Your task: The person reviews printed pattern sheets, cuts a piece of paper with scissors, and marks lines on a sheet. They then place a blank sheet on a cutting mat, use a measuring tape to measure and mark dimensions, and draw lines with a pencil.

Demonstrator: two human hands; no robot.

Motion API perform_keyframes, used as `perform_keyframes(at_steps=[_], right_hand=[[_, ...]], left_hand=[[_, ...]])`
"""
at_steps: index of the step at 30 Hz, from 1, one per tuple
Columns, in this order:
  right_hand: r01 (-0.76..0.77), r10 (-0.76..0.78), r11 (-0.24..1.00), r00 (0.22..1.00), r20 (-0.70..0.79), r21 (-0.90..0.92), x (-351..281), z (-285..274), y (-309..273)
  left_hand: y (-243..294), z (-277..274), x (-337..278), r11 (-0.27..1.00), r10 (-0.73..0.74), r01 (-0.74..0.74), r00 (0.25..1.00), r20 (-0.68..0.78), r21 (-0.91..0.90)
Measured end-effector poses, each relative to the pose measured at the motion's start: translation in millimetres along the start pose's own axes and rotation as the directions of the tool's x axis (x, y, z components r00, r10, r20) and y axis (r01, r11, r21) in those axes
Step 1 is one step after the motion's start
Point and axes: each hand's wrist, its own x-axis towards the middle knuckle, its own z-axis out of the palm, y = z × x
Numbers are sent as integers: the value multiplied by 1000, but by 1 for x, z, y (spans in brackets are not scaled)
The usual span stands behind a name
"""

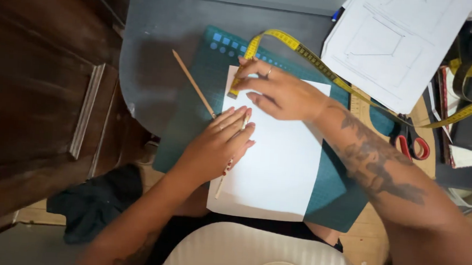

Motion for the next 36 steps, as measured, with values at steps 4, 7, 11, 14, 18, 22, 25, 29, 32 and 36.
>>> perform_keyframes(at_steps=[4, 7, 11, 14, 18, 22, 25, 29, 32, 36], right_hand=[[-112, 112, 991, 994, 3, 79, 13, 0, 14], [-181, 183, 982, 982, -40, 50, 24, 14, 20], [-153, 150, 987, 987, -61, -43, 31, 11, 4], [-331, 307, 911, 943, -130, -246, 21, 23, -5], [-429, 397, 819, 903, -163, -381, 14, 32, -15], [-470, 428, 772, 882, -196, -428, 14, 35, -24], [-472, 429, 771, 881, -200, -428, 11, 37, -21], [-452, 390, 773, 892, -229, -445, 7, 42, -18], [-464, 415, 770, 886, -208, -439, 8, 41, -21], [-466, 421, 760, 884, -202, -454, 7, 41, -20]], left_hand=[[1, -3, 2, 1000, 1, -1, 1000, -20, 26], [1, -6, 3, 1000, -14, 15, 1000, -26, 11], [13, -30, 15, 995, -92, 94, 990, 103, -19], [13, -32, 15, 996, -83, 83, 995, 64, -10], [11, -27, 13, 996, -83, 84, 996, 32, -21], [10, -33, 15, 975, -138, 142, 990, 33, -171], [-9, -38, 9, 965, -209, 191, 974, -89, -177], [-47, -79, 24, 893, -411, 381, 907, -88, -238], [-70, -104, 55, 771, -545, 459, 834, -84, -441], [-96, -102, 80, 671, -575, 492, 817, 29, -555]])
